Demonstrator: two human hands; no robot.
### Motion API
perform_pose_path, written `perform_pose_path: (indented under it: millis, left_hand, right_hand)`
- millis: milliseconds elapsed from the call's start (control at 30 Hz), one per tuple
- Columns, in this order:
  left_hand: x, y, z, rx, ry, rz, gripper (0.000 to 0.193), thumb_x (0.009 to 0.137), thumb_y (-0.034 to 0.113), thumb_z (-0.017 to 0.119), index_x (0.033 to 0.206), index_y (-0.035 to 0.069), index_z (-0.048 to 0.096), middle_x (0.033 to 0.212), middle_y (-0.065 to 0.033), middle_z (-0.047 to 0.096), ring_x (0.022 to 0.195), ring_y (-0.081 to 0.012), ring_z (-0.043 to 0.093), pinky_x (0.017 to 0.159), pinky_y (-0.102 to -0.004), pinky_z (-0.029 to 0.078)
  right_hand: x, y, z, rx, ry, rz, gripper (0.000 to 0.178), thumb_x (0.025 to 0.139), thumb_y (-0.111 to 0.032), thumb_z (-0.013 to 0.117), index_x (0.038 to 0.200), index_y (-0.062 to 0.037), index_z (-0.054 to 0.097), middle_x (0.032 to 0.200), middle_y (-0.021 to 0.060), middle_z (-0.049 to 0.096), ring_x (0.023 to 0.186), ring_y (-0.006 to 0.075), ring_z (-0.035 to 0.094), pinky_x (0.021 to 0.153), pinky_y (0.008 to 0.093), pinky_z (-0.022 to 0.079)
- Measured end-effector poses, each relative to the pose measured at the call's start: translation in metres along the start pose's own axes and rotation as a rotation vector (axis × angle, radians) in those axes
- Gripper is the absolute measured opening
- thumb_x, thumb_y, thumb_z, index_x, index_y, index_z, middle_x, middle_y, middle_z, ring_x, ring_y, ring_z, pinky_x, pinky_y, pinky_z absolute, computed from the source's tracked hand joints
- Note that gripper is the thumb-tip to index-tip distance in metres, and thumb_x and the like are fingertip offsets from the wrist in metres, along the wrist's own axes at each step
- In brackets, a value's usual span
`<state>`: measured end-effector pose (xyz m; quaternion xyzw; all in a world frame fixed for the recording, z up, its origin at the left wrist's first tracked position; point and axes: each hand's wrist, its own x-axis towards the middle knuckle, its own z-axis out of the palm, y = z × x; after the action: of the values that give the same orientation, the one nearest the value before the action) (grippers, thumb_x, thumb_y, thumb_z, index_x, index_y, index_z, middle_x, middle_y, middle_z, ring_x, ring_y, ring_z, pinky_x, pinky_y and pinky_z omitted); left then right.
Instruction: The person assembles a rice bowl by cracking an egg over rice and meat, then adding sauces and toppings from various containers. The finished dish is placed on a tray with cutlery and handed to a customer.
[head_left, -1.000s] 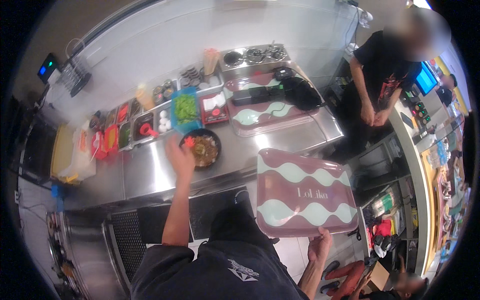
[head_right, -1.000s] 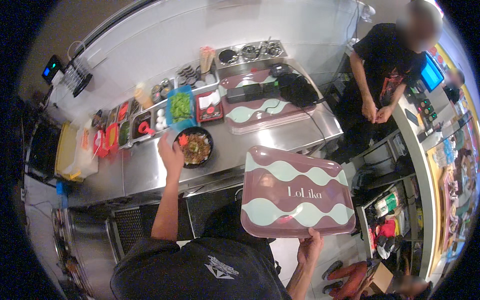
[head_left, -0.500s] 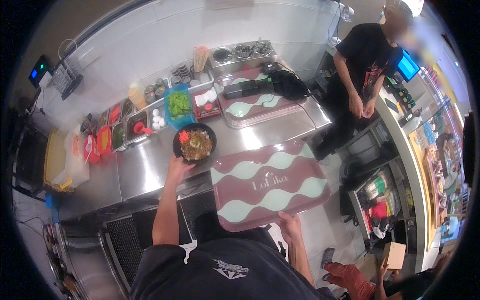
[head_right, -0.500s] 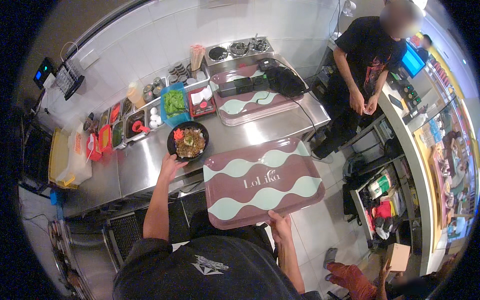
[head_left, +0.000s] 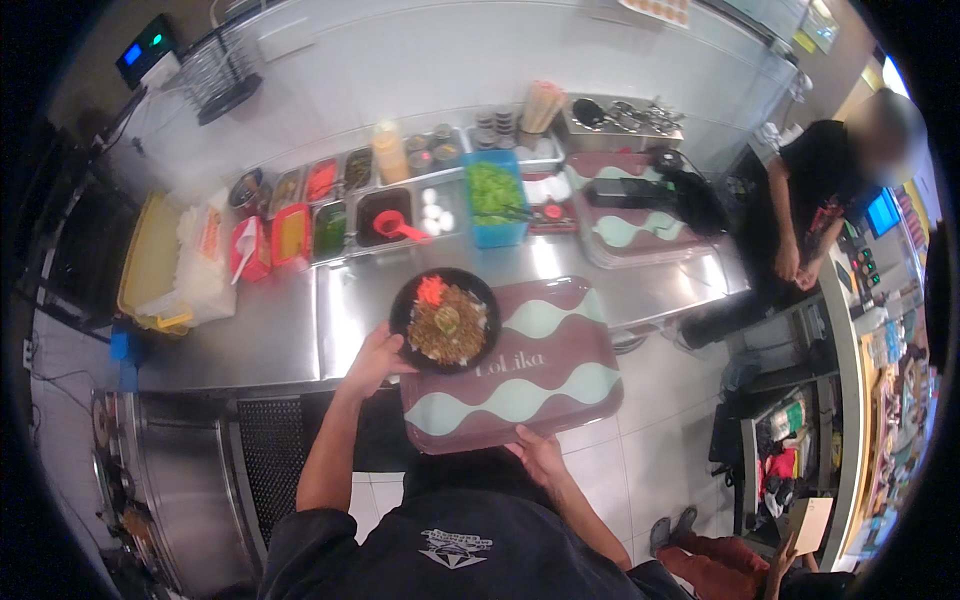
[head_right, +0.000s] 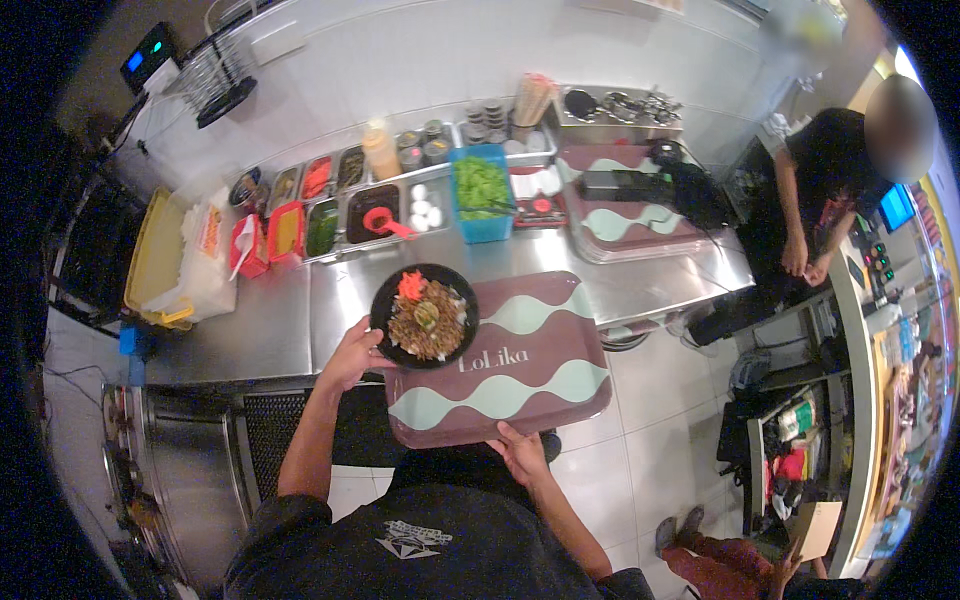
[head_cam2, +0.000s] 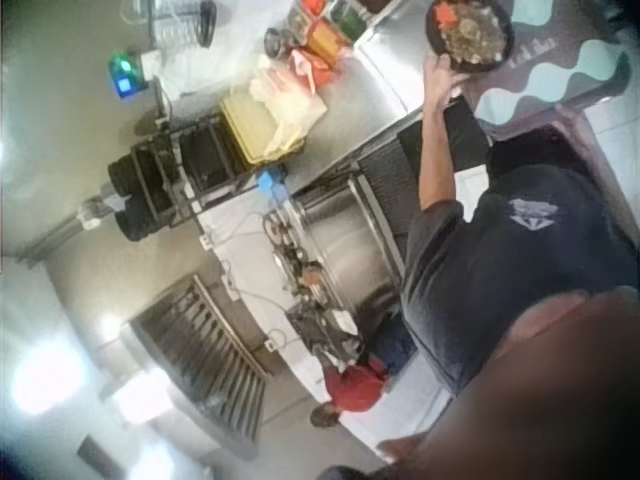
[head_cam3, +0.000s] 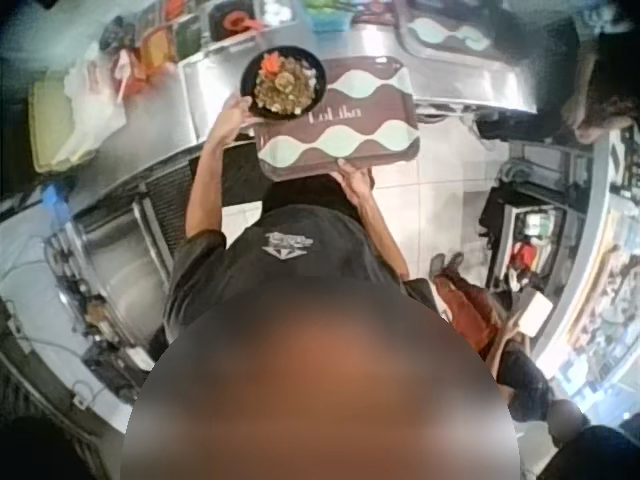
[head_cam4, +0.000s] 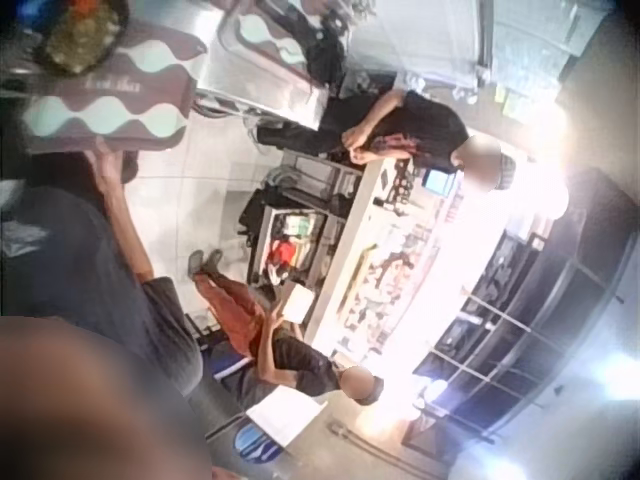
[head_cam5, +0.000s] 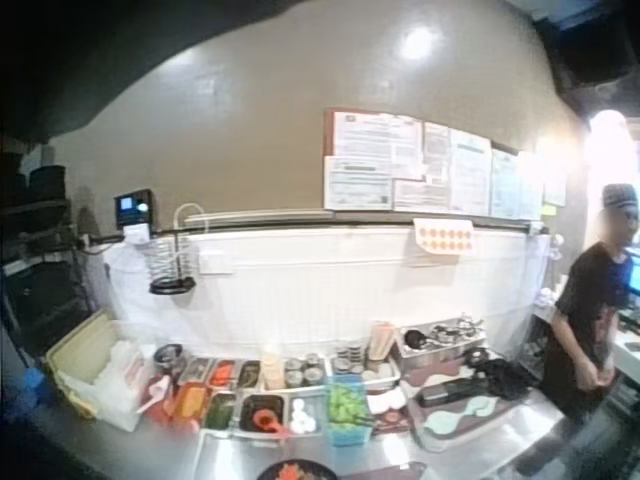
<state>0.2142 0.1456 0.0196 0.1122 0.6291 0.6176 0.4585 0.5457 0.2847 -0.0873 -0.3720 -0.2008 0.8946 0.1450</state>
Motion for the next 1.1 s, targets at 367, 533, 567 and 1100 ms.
perform_pose_path:
  millis: [367,533,567,1100]
  left_hand:
    - [0.032,-0.017,-0.108,0.145,-0.259,-0.194,0.047,0.107,0.018,0.045,0.152,0.006,0.037,0.14,-0.0132,0.055,0.107,-0.0264,0.066,0.087,-0.0409,0.061]
    - [0.076,0.016,-0.128,0.388,-0.337,-0.237,0.045,0.108,0.02,0.046,0.152,0.012,0.038,0.134,-0.0092,0.061,0.105,-0.0222,0.069,0.084,-0.0407,0.063]
    - [0.092,0.005,-0.146,0.417,-0.317,-0.173,0.043,0.107,0.016,0.048,0.149,0.011,0.043,0.128,-0.0092,0.065,0.101,-0.0204,0.071,0.079,-0.0386,0.063]
    - [0.188,0.073,-0.066,1.286,-0.362,0.373,0.037,0.092,0.004,0.06,0.126,0.013,0.07,0.123,-0.0192,0.068,0.114,-0.0375,0.064,0.098,-0.0465,0.049]
  right_hand:
    - [0.087,0.095,0.107,-0.102,-0.136,0.119,0.046,0.098,-0.009,0.066,0.137,0.0027,0.044,0.127,0.0122,0.061,0.123,0.0279,0.06,0.104,0.0472,0.053]
    - [0.095,0.095,0.132,-0.224,-0.132,0.194,0.042,0.101,-0.016,0.063,0.134,0.0041,0.046,0.126,0.0154,0.06,0.117,0.031,0.061,0.106,0.0467,0.053]
    - [0.096,0.093,0.129,-0.211,-0.14,0.2,0.042,0.102,-0.017,0.063,0.134,0.0039,0.046,0.126,0.0161,0.06,0.117,0.0309,0.062,0.105,0.0469,0.053]
    - [0.085,0.015,0.115,-0.673,-0.16,0.394,0.042,0.105,-0.032,0.055,0.136,-0.0026,0.049,0.124,0.0133,0.065,0.107,0.025,0.067,0.089,0.0406,0.059]
